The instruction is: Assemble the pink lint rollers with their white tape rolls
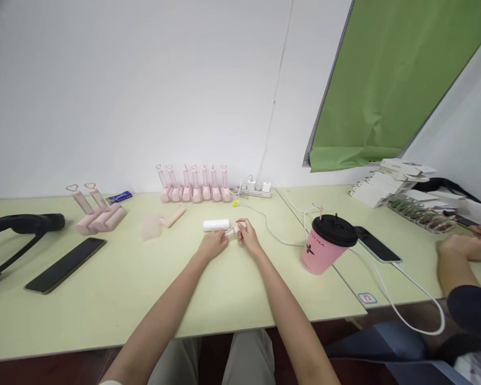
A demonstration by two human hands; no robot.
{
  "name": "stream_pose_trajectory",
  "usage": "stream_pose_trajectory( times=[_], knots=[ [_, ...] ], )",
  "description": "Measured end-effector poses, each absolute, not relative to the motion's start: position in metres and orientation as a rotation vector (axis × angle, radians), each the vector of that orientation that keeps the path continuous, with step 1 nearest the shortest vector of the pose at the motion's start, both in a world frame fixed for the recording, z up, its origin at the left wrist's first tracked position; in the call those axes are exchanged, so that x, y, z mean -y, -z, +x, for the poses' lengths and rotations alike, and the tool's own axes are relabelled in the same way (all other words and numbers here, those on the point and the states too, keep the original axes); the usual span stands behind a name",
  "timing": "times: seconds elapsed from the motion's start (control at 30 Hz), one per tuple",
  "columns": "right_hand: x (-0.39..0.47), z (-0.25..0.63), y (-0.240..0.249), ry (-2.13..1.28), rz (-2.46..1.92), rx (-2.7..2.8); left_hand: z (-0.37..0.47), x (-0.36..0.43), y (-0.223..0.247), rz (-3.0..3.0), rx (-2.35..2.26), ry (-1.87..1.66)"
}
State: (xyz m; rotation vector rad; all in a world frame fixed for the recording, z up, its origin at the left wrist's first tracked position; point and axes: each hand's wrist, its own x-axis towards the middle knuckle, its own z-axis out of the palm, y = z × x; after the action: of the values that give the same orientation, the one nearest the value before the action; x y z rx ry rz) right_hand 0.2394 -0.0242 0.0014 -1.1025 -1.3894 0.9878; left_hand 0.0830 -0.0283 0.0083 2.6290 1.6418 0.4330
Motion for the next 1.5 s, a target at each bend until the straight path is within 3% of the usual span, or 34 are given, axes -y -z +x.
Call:
stream_pose_trajectory(
  times=[0.4, 0.6, 1.5],
  knots=[
    [0.028, 0.25, 0.002, -0.571, -1.419, 1.749, 0.086, 0.028, -0.007, 2.733, -1.519, -0.305],
    [0.021, 0.253, 0.004, -0.2, -1.583, 1.765, 0.089, 0.029, -0.009, 2.729, -1.484, -0.265],
    [0.027, 0.251, 0.003, -0.094, -1.624, 2.014, 0.095, 0.044, -0.01, 2.755, -1.447, -0.234]
  ],
)
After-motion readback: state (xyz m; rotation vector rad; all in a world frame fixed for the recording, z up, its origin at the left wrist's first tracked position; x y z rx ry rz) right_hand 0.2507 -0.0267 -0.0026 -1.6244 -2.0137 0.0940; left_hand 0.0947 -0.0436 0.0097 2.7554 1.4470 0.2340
